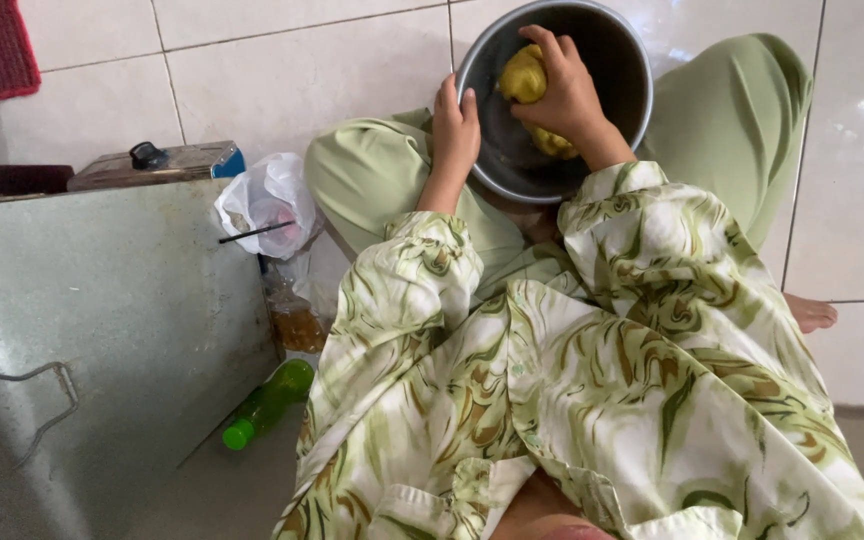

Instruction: Kneading a ball of yellow dough in a metal bowl by hand while sitting on a tiled floor.

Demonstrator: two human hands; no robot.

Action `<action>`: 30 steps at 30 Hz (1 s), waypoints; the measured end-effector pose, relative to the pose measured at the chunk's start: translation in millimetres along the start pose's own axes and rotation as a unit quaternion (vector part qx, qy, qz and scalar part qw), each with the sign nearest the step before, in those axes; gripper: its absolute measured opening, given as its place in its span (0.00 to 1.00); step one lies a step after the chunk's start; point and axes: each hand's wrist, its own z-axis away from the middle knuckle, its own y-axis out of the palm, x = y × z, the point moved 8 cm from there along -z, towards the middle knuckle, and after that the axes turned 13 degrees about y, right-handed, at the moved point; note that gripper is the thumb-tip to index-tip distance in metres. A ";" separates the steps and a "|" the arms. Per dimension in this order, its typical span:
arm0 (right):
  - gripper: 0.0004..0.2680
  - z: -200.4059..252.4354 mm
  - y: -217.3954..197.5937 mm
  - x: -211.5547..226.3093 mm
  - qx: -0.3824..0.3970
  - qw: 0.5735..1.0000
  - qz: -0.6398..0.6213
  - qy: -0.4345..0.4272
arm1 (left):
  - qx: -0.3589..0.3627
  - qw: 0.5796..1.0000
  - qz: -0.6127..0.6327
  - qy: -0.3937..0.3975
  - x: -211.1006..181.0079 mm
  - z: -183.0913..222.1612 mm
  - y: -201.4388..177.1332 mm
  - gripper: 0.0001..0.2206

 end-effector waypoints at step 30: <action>0.15 7.6 -22.3 -7.0 -0.214 0.934 0.281 -0.054 | 0.016 0.999 -0.018 -0.024 -11.3 -0.3 -4.1 0.17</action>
